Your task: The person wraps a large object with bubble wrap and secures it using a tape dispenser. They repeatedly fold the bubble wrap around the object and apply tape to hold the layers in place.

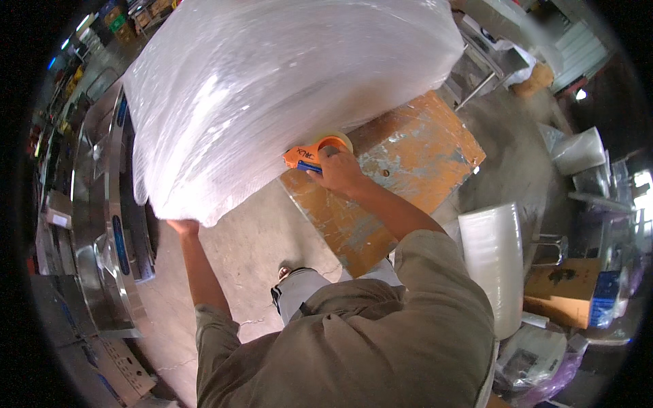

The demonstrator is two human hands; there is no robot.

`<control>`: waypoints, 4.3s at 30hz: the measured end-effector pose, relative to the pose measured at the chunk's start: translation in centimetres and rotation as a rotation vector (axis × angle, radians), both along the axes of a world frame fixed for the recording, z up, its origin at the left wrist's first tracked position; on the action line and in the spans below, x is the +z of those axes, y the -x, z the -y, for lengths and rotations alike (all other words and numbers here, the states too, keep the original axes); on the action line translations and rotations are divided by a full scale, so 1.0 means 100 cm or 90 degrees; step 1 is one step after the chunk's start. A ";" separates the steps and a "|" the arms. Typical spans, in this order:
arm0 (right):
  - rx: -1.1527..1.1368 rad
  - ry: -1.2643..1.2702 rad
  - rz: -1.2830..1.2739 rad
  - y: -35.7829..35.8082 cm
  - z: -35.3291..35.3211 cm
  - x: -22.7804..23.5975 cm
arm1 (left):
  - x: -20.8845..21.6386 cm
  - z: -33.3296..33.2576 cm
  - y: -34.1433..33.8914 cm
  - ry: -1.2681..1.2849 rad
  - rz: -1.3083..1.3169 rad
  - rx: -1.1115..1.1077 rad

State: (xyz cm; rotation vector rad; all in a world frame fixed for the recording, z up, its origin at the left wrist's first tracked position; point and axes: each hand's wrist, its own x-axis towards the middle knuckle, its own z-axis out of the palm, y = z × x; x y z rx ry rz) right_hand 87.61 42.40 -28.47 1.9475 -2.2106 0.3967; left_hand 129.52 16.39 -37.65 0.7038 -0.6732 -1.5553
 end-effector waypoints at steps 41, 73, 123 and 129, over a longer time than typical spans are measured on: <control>-0.072 -0.159 0.014 0.689 -0.124 -0.035 | 0.093 -0.262 0.817 1.492 1.176 -0.532; -0.376 0.128 0.563 0.311 -0.270 -0.057 | 0.133 -0.262 0.610 0.906 0.617 -0.291; -0.245 0.118 0.594 -0.058 0.052 0.390 | 0.472 0.072 0.320 0.217 0.185 -1.051; -0.206 0.111 0.623 -0.049 0.070 0.396 | 0.461 0.092 0.322 0.446 0.280 -0.894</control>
